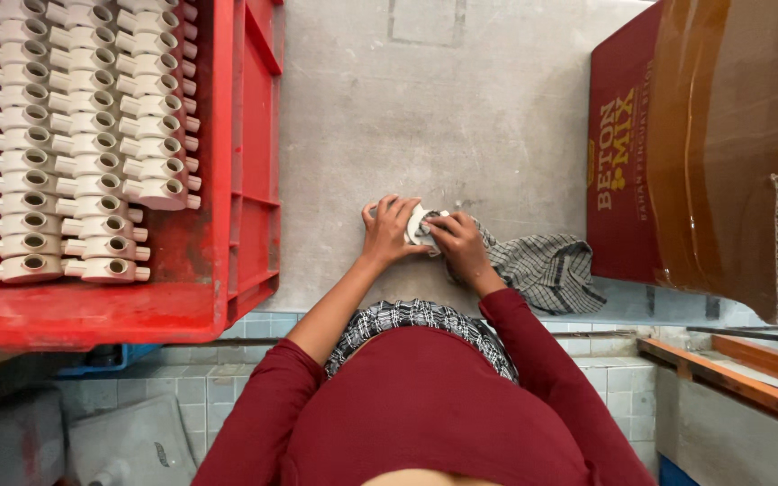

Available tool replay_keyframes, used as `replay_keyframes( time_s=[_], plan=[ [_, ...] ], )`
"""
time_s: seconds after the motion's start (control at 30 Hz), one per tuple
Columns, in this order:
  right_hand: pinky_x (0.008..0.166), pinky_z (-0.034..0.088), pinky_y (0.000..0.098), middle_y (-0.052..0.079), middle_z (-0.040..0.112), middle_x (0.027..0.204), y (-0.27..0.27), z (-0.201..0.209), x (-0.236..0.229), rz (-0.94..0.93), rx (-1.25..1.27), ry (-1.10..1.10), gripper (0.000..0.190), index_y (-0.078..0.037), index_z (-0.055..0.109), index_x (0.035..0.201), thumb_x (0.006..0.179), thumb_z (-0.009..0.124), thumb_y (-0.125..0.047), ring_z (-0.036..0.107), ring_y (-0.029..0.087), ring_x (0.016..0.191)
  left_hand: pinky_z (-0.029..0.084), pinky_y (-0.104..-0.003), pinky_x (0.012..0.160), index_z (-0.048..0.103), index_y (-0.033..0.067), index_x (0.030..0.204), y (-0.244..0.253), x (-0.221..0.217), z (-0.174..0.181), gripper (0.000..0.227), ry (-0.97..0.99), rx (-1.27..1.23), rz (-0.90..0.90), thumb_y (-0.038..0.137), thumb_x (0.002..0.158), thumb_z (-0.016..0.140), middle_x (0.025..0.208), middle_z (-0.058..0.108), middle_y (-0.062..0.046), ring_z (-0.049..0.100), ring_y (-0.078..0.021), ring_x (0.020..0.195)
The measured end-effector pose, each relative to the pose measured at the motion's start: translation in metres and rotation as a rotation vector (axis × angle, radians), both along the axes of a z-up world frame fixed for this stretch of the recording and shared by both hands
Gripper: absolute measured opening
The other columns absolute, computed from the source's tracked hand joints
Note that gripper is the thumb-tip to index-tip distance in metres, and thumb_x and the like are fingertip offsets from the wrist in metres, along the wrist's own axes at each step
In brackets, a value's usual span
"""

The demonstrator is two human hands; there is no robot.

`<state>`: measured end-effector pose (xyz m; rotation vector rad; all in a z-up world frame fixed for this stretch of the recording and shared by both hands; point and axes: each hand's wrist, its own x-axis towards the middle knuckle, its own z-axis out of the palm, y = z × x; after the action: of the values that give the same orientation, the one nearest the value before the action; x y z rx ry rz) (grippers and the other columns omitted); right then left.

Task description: The person wipes white plastic pipe fittings with a cloth on a table, then places them into a red crate. The person repeats this process for several fittings, taking them from a cardboard box and arranging them in the crate.

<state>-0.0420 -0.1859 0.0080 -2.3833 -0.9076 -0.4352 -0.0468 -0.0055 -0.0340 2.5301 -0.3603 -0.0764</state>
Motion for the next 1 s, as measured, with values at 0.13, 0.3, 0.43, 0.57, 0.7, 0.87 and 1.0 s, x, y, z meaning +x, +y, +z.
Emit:
replay_keyframes(
  time_s=[0.13, 0.3, 0.43, 0.57, 0.7, 0.87, 1.0],
  plan=[
    [0.063, 0.047, 0.0341, 0.002, 0.064, 0.094, 0.009, -0.019, 0.006, -0.032, -0.036, -0.057, 0.012, -0.012, 0.069, 0.094, 0.083, 0.064, -0.013, 0.056, 0.023, 0.076, 0.021, -0.052, 0.094, 0.043, 0.0189, 0.134, -0.002, 0.003, -0.004, 0.09, -0.03, 0.004, 0.017, 0.061, 0.059, 0.071, 0.12, 0.055, -0.002, 0.04, -0.0224, 0.121],
    [0.063, 0.049, 0.0326, 0.005, 0.066, 0.093, 0.001, -0.001, -0.013, 0.058, 0.02, 0.08, 0.011, -0.008, 0.069, 0.093, 0.084, 0.063, -0.01, 0.059, 0.024, 0.074, 0.019, -0.055, 0.096, 0.042, 0.0212, 0.136, 0.003, 0.005, 0.005, 0.093, -0.039, 0.053, 0.001, 0.044, 0.054, 0.078, 0.121, 0.056, -0.001, 0.039, -0.0229, 0.125],
    [0.065, 0.05, 0.0306, 0.004, 0.064, 0.091, -0.022, -0.019, 0.002, -0.064, -0.003, 0.055, 0.014, -0.01, 0.07, 0.097, 0.085, 0.064, -0.007, 0.059, 0.021, 0.075, 0.019, -0.055, 0.097, 0.043, 0.0224, 0.135, 0.009, 0.012, -0.003, 0.096, -0.053, 0.051, -0.043, 0.05, 0.05, 0.076, 0.12, 0.057, 0.0, 0.042, -0.0214, 0.123],
    [0.063, 0.05, 0.0331, 0.006, 0.062, 0.09, 0.012, -0.01, -0.001, -0.008, 0.012, 0.031, 0.008, -0.008, 0.069, 0.09, 0.083, 0.065, -0.008, 0.058, 0.024, 0.073, 0.02, -0.052, 0.098, 0.044, 0.024, 0.134, 0.005, 0.011, -0.021, 0.086, -0.062, 0.06, -0.03, 0.04, 0.055, 0.075, 0.117, 0.058, 0.003, 0.043, -0.0182, 0.122],
    [0.064, 0.047, 0.0323, 0.006, 0.062, 0.091, 0.021, -0.024, 0.019, -0.061, -0.025, -0.074, 0.009, -0.011, 0.069, 0.09, 0.082, 0.066, -0.007, 0.058, 0.021, 0.074, 0.021, -0.052, 0.098, 0.045, 0.0223, 0.133, 0.007, 0.013, -0.014, 0.093, -0.083, 0.051, -0.031, 0.045, 0.049, 0.078, 0.119, 0.059, 0.002, 0.045, -0.0179, 0.122],
    [0.064, 0.044, 0.0336, 0.005, 0.061, 0.093, 0.023, -0.02, 0.025, -0.123, -0.013, -0.072, 0.005, -0.008, 0.068, 0.087, 0.083, 0.066, -0.007, 0.056, 0.023, 0.075, 0.022, -0.053, 0.098, 0.047, 0.0202, 0.132, 0.008, 0.008, 0.0, 0.092, -0.123, 0.038, 0.004, 0.047, 0.049, 0.078, 0.119, 0.06, 0.001, 0.046, -0.018, 0.122],
    [0.069, 0.046, 0.0317, 0.005, 0.063, 0.098, 0.021, -0.036, -0.015, -0.005, -0.018, -0.075, 0.01, -0.011, 0.069, 0.091, 0.082, 0.065, -0.01, 0.059, 0.021, 0.08, 0.022, -0.051, 0.097, 0.05, 0.0195, 0.129, 0.003, 0.007, -0.01, 0.073, -0.174, 0.066, 0.053, 0.029, 0.06, 0.073, 0.117, 0.06, 0.002, 0.047, -0.0168, 0.121]
  ],
)
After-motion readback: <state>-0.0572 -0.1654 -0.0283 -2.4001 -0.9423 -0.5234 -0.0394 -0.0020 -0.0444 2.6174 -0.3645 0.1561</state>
